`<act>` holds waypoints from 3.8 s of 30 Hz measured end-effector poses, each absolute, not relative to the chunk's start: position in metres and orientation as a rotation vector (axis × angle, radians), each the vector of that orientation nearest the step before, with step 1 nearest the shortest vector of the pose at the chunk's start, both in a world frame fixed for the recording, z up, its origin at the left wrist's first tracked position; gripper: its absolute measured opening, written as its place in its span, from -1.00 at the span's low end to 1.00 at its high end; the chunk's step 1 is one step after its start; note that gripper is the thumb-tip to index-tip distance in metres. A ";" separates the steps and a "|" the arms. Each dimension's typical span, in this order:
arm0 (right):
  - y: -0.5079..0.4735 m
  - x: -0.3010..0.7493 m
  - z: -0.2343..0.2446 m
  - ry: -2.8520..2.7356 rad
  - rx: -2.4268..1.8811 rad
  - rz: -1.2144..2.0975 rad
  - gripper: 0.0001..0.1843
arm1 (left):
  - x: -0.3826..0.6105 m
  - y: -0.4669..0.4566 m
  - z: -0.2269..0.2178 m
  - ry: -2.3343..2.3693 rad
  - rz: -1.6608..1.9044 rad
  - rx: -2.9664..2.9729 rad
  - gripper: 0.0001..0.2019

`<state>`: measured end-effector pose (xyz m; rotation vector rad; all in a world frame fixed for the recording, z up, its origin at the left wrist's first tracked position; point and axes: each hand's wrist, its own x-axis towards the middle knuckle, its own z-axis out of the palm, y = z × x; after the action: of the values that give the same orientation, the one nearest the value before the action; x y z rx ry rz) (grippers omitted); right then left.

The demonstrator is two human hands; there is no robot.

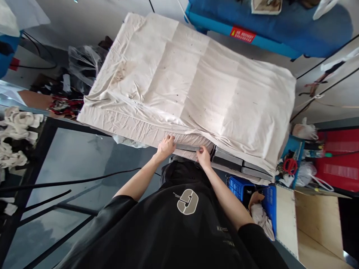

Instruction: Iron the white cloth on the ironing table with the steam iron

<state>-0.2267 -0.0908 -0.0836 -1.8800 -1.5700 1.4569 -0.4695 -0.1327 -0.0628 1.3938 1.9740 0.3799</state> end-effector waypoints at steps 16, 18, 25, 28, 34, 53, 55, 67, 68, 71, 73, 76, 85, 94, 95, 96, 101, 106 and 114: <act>-0.145 -0.219 -0.068 -1.980 -1.672 1.132 -0.56 | -0.397 -0.094 -0.088 1.566 0.619 1.622 -0.87; -0.147 -0.220 -0.072 -1.993 -1.692 1.110 -0.53 | -0.401 -0.095 -0.088 1.538 0.690 1.549 -0.88; -0.140 -0.223 -0.084 -2.012 -1.783 1.043 -0.48 | -0.429 -0.097 -0.073 1.516 0.928 1.215 -0.83; -0.137 -0.221 -0.086 -2.042 -1.784 1.051 -0.46 | -0.454 -0.100 -0.059 1.466 1.062 0.996 -0.84; -0.134 -0.220 -0.070 -2.027 -1.797 1.074 -0.45 | -0.502 -0.115 -0.034 1.408 1.218 0.655 -0.85; -0.124 -0.223 -0.026 -1.311 -1.664 1.818 -0.46 | -0.489 -0.153 -0.038 1.388 0.540 1.069 -0.77; -0.122 -0.217 -0.037 -1.327 -1.686 1.819 -0.47 | -0.496 -0.156 -0.049 1.428 0.565 0.937 -0.75; -0.095 -0.223 -0.077 -1.501 -1.877 1.649 -0.70 | -0.488 -0.146 -0.073 1.837 0.553 0.870 -0.85; -0.094 -0.223 -0.078 -1.517 -1.896 1.629 -0.72 | -0.488 -0.145 -0.073 1.853 0.541 0.887 -0.86; -0.091 -0.225 -0.082 -1.573 -1.943 1.568 -0.76 | -0.486 -0.144 -0.074 1.896 0.509 0.943 -0.90; -0.090 -0.225 -0.084 -1.606 -1.972 1.525 -0.77 | -0.486 -0.144 -0.076 1.924 0.493 0.980 -0.90; -0.090 -0.225 -0.086 -1.650 -2.009 1.469 -0.76 | -0.486 -0.144 -0.080 1.951 0.467 1.023 -0.87; -0.091 -0.232 -0.085 -1.792 -2.118 1.255 -0.77 | -0.486 -0.143 -0.081 1.984 0.347 1.125 -0.86; -0.098 -0.234 -0.071 -2.021 -2.053 0.977 -0.69 | -0.491 -0.142 -0.068 1.959 0.296 1.400 -0.75; -0.097 -0.234 -0.071 -2.109 -1.987 0.958 -0.69 | -0.492 -0.142 -0.068 1.932 0.271 1.452 -0.75; -0.095 -0.234 -0.072 -2.192 -1.927 0.942 -0.69 | -0.493 -0.141 -0.068 1.914 0.246 1.484 -0.74; -0.086 -0.236 -0.074 -2.310 -1.857 0.942 -0.78 | -0.492 -0.135 -0.069 1.883 0.205 1.514 -0.82; -0.083 -0.242 -0.069 -2.297 -1.843 1.015 -0.91 | -0.488 -0.132 -0.067 1.865 0.224 1.506 -0.93; -0.102 -0.226 -0.041 -2.030 -1.811 1.309 -0.92 | -0.500 -0.142 -0.052 1.731 0.314 1.410 -0.92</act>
<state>-0.2256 -0.1024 -0.0406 -1.8112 -2.0304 1.3085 -0.5005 -0.1424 -0.0517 1.4102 1.7315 0.3143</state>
